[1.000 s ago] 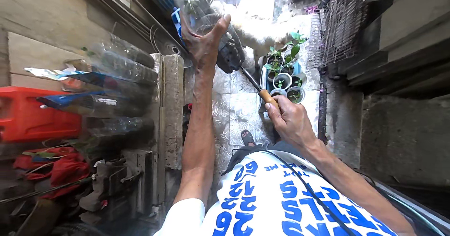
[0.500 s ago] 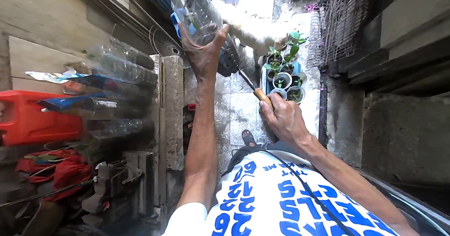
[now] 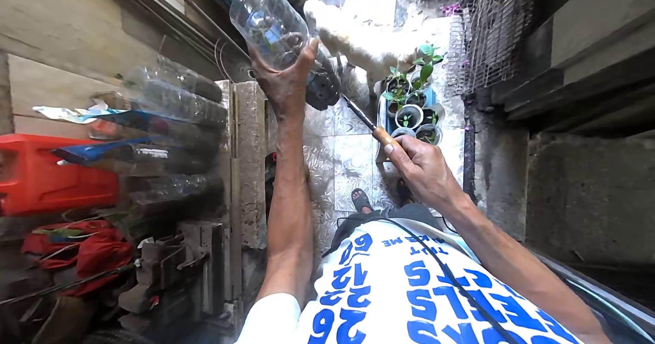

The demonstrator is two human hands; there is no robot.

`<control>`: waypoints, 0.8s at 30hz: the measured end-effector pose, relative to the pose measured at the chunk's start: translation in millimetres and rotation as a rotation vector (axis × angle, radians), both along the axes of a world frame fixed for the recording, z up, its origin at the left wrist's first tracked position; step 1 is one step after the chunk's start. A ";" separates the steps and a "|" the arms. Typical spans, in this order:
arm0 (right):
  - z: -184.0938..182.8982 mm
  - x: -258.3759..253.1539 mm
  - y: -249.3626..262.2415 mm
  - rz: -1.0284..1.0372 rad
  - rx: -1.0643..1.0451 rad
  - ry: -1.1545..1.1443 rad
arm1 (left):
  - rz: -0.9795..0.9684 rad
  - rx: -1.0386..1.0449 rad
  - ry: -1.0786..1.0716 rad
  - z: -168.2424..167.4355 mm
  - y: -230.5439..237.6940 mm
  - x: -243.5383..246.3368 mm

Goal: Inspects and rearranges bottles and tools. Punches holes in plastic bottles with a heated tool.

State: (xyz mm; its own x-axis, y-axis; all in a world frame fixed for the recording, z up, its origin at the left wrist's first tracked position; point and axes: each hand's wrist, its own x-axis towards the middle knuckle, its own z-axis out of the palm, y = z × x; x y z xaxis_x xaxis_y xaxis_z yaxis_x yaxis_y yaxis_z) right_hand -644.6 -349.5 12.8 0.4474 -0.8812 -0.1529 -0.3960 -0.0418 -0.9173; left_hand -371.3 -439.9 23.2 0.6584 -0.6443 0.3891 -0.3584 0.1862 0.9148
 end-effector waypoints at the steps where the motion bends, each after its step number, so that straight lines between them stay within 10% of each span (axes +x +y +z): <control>1: 1.2 0.2 -0.6 0.001 -0.004 -0.008 | -0.003 0.000 0.009 0.3 0.6 0.0; 24: -1.5 16.7 1.5 0.015 -0.095 0.109 | -0.070 -0.076 -0.017 -11.7 15.6 -15.5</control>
State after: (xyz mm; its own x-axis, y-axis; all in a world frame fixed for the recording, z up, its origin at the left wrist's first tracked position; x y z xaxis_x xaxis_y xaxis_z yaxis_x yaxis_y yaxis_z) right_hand -628.0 -348.0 11.3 0.4462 -0.8871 -0.1179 -0.4920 -0.1331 -0.8604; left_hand -386.7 -424.3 11.5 0.6053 -0.6568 0.4497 -0.3575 0.2804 0.8908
